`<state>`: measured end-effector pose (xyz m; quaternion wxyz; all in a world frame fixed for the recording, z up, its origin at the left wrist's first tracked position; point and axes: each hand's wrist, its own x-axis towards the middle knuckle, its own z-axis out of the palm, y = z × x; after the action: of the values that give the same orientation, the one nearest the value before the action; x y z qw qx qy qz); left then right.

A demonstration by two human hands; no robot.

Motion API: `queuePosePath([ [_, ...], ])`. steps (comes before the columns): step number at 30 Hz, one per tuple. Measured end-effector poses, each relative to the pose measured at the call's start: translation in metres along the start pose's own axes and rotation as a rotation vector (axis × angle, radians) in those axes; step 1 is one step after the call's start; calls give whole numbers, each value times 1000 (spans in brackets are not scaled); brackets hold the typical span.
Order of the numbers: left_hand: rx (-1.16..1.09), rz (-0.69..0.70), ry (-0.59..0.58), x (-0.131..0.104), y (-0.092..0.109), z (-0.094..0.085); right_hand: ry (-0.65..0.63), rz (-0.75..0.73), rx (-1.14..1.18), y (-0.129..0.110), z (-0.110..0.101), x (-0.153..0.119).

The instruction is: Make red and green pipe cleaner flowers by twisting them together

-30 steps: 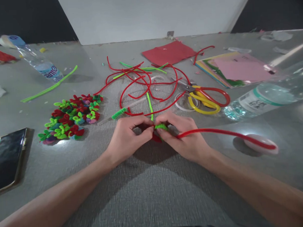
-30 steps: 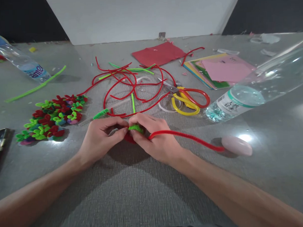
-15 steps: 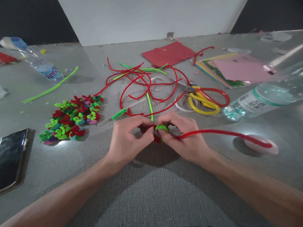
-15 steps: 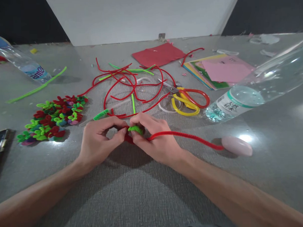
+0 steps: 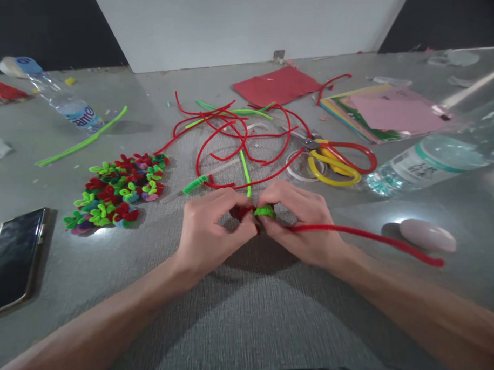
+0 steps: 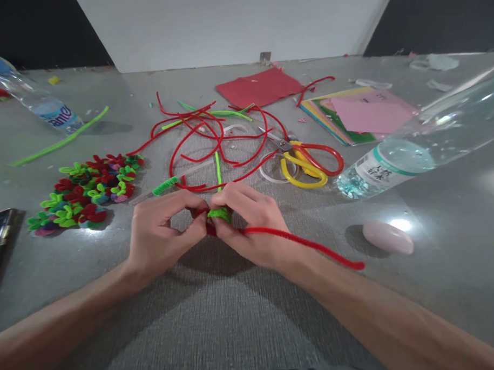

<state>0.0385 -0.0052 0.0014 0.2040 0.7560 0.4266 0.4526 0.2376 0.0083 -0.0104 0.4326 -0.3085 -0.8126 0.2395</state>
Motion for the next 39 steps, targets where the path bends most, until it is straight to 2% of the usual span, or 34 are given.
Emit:
queuePosePath([
  [5, 10, 2, 26, -2, 2, 2, 44, -26, -32, -5, 0, 1],
  [9, 32, 80, 64, -3, 1, 2, 88, -58, -63, -8, 0, 2],
  [14, 2, 133, 31, -4, -1, 0, 88, -79, -43, -8, -1, 3],
  [24, -288, -152, -192, 3, -10, 0, 45, -21, -90, -3, -5, 3],
  [29, -281, -156, -173, 4, -11, -1, 29, -3, -102, -1, -5, 2],
  [33, -316, -182, -154, 3, -13, 0, 68, -10, -85, 1, -3, 2],
  [39, -323, -160, -124, 2, -14, 1, 112, -83, -76, 1, -2, 4],
])
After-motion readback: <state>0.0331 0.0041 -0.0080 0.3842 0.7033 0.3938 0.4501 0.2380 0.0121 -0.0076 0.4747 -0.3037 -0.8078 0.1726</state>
